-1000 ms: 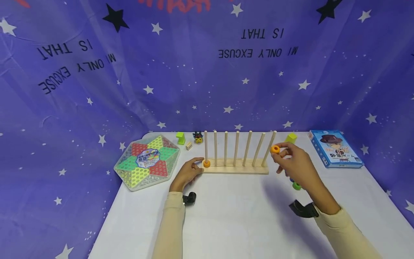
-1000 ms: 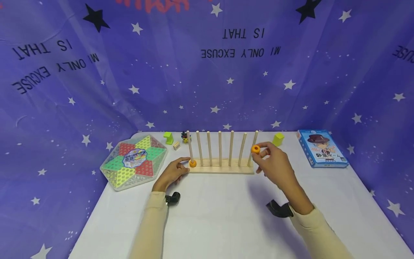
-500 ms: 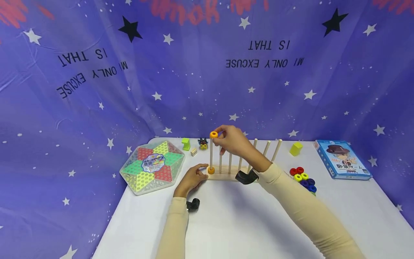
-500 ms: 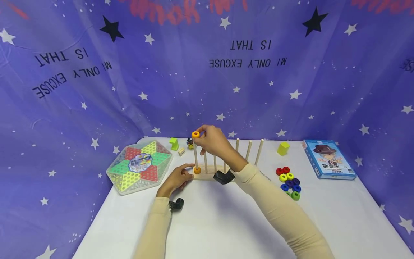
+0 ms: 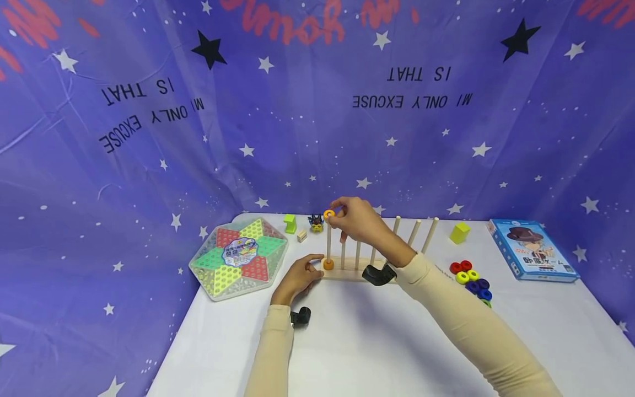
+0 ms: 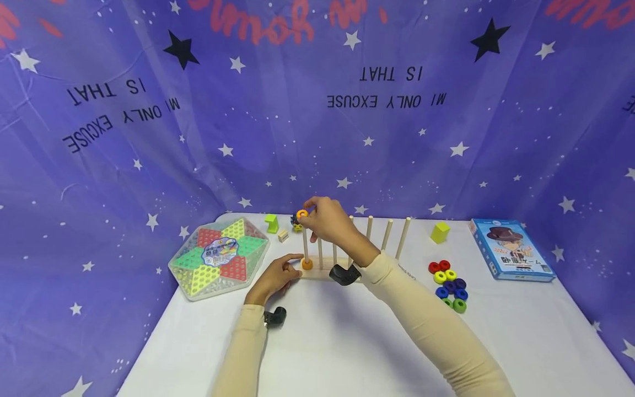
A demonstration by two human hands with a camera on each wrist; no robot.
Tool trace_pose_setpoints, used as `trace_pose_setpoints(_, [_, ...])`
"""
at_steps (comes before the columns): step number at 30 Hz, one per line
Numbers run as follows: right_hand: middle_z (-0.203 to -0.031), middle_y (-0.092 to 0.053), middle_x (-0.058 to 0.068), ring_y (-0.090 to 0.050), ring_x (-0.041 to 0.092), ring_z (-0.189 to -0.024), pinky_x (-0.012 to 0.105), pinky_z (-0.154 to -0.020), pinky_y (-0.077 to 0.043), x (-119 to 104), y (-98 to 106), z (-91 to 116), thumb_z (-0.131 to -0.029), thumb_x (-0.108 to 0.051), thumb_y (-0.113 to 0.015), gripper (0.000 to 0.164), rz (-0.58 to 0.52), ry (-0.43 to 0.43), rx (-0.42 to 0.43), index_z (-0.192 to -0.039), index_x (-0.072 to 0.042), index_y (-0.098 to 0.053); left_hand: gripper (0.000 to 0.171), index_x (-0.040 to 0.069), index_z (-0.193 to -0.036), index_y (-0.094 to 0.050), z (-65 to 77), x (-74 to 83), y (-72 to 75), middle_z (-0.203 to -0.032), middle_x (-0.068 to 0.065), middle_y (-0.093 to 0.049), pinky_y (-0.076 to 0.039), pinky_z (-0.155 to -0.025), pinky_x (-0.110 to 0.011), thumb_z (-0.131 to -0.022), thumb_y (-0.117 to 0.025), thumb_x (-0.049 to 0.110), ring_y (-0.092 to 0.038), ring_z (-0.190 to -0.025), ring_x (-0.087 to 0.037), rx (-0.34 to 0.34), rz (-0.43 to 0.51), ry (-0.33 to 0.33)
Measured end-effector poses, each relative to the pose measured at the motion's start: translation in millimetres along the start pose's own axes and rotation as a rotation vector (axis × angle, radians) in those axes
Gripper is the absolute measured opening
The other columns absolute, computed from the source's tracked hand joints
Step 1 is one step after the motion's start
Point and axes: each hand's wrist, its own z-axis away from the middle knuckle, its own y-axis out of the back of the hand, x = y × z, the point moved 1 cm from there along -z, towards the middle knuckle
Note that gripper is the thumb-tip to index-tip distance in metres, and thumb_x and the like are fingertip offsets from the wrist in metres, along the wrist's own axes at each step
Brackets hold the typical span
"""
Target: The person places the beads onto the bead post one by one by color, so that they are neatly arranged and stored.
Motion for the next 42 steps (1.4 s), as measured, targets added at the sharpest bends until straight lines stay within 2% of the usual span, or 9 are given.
trace_pose_setpoints(9, [-0.08,-0.069,0.001,-0.064,0.019,-0.052,0.033,-0.045,-0.044,3.3,22.8,15.7,-0.091,-0.027,-0.065,0.049,0.004,-0.004,0.054,-0.136,-0.012,-0.051,0.052,0.015,-0.135,-0.054,-3.0,7.0,-4.9,-0.071,-0.004,-0.056,-0.038,-0.036,-0.023,-0.086,-0.068,0.006,-0.041,-0.04,-0.01,-0.011,-0.018,-0.02])
trace_pose_setpoints(14, [-0.086,-0.068,0.002,-0.064,0.023,-0.054,0.032,-0.047,-0.045,10.2,51.5,37.6,-0.091,-0.029,-0.065,0.045,-0.028,0.016,0.107,-0.133,-0.017,-0.052,0.052,0.018,-0.136,-0.053,-3.3,9.0,1.1,-0.074,-0.004,-0.057,-0.038,-0.036,-0.023,-0.087,-0.067,0.008,-0.041,-0.041,-0.009,-0.005,-0.021,-0.009])
trace_pose_setpoints(17, [-0.087,-0.068,0.005,-0.063,0.027,-0.056,0.031,-0.045,-0.044,26.1,75.5,54.8,-0.091,-0.032,-0.065,0.043,-0.067,0.027,0.177,-0.13,-0.018,-0.054,0.052,0.019,-0.136,-0.053,-1.4,8.8,8.9,-0.075,-0.005,-0.057,-0.038,-0.036,-0.024,-0.087,-0.067,0.009,-0.04,-0.041,-0.009,0.017,-0.022,0.002])
trace_pose_setpoints(20, [-0.089,-0.067,0.009,-0.061,0.029,-0.058,0.031,-0.044,-0.044,58.7,99.5,76.2,-0.092,-0.036,-0.063,0.04,-0.079,-0.012,0.269,-0.128,-0.02,-0.056,0.052,0.019,-0.136,-0.053,0.6,8.9,17.4,-0.074,-0.005,-0.057,-0.038,-0.035,-0.025,-0.087,-0.067,0.009,-0.039,-0.04,-0.01,0.04,-0.033,0.01])
trace_pose_setpoints(24, [-0.091,-0.064,0.011,-0.058,0.027,-0.059,0.032,-0.046,-0.046,124.5,115.1,111.1,-0.094,-0.046,-0.056,0.044,-0.048,-0.132,0.365,-0.129,-0.021,-0.055,0.051,0.019,-0.135,-0.054,0.7,11.8,25.0,-0.074,-0.005,-0.057,-0.037,-0.035,-0.025,-0.087,-0.067,0.009,-0.039,-0.04,-0.01,0.059,-0.046,0.006])
trace_pose_setpoints(28, [-0.09,-0.062,0.014,-0.057,0.025,-0.057,0.031,-0.044,-0.042,197.5,104.7,149.3,-0.094,-0.052,-0.05,0.054,-0.044,-0.263,0.415,-0.133,-0.014,-0.05,0.051,0.021,-0.135,-0.054,-1.6,15.5,25.6,-0.074,-0.006,-0.057,-0.036,-0.036,-0.025,-0.087,-0.067,0.01,-0.039,-0.041,-0.01,0.055,-0.023,0.003])
trace_pose_setpoints(31, [-0.089,-0.061,0.019,-0.052,0.022,-0.053,0.03,-0.043,-0.04,239.2,88.1,176.7,-0.096,-0.049,-0.049,0.057,-0.084,-0.339,0.418,-0.134,-0.007,-0.045,0.051,0.023,-0.134,-0.055,-3.2,15.0,21.8,-0.075,-0.006,-0.058,-0.035,-0.036,-0.024,-0.086,-0.068,0.01,-0.04,-0.042,-0.01,0.049,-0.001,0.024])
trace_pose_setpoints(35, [-0.081,-0.056,0.019,-0.046,0.018,-0.05,0.031,-0.042,-0.038,271.5,69.6,203.4,-0.099,-0.039,-0.049,0.052,-0.161,-0.413,0.382,-0.135,-0.003,-0.038,0.052,0.021,-0.135,-0.055,-3.3,10.3,13.5,-0.075,-0.005,-0.058,-0.036,-0.036,-0.024,-0.086,-0.068,0.008,-0.041,-0.042,-0.01,0.049,-0.004,0.023])
trace_pose_setpoints(42, [-0.076,-0.059,0.009,-0.047,0.016,-0.054,0.028,-0.045,-0.039,308.1,47.1,233.2,-0.099,-0.03,-0.049,0.051,-0.203,-0.522,0.3,-0.14,-0.005,-0.033,0.051,0.019,-0.135,-0.055,-1.4,2.4,0.2,-0.073,-0.005,-0.058,-0.037,-0.035,-0.025,-0.086,-0.067,0.008,-0.04,-0.04,-0.01,0.015,0.014,0.018])
